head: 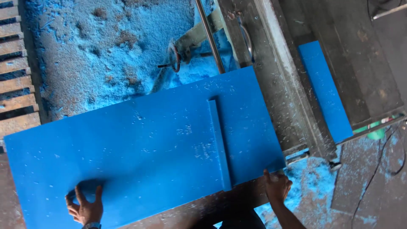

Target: Cutting blue plastic or foam panels using a stationary saw table and organizing the pieces.

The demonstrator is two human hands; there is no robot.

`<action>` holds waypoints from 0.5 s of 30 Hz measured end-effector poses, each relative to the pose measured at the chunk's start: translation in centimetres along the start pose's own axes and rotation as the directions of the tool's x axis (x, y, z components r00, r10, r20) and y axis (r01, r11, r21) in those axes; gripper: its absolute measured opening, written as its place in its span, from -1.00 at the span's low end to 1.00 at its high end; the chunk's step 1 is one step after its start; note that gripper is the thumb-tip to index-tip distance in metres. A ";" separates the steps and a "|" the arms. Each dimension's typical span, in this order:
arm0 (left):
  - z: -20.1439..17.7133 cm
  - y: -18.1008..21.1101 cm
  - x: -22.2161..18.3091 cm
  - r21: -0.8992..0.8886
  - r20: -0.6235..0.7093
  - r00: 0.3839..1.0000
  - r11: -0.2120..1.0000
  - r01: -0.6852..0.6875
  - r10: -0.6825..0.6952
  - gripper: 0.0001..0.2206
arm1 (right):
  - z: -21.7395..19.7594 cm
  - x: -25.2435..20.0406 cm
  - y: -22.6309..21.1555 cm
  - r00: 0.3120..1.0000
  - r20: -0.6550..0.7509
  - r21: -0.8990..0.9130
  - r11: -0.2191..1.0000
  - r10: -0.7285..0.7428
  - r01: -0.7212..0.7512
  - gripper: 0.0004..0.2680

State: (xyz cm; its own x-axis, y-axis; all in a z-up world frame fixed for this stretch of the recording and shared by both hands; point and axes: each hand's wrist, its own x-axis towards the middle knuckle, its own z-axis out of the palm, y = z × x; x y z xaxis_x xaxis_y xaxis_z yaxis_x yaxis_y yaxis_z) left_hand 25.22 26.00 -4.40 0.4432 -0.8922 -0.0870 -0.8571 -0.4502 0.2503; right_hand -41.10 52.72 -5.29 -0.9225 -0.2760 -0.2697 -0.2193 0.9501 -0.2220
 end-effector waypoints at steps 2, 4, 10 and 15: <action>-1.2 -2.3 3.6 0.016 -0.055 0.996 0.998 -0.069 0.069 -0.17 | 4.9 0.4 1.9 0.997 0.077 0.074 0.997 0.009 -0.015 -0.54; -3.0 -2.6 6.8 0.034 -0.113 0.988 0.994 -0.106 0.109 -0.18 | 6.6 -0.6 2.0 0.987 0.159 0.137 0.991 -0.013 -0.009 -0.51; -7.6 -4.6 14.0 0.032 0.069 0.997 0.999 0.029 -0.031 -0.04 | 6.6 -4.4 -0.9 0.859 0.493 0.102 0.971 0.139 -0.216 -0.37; -12.1 -0.8 15.6 -0.027 0.201 0.927 0.944 0.328 -0.317 0.17 | 5.5 -6.5 8.1 0.673 0.719 0.175 0.982 -0.172 0.065 -0.56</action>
State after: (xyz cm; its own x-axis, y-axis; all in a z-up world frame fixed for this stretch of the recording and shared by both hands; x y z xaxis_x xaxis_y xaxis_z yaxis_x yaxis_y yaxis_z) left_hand 35.98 12.90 5.74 0.6294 -0.6919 -0.3538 -0.6567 -0.7170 0.2339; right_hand -35.16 61.42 -10.52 -0.3551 -0.4543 -0.8170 -0.2195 0.8901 -0.3995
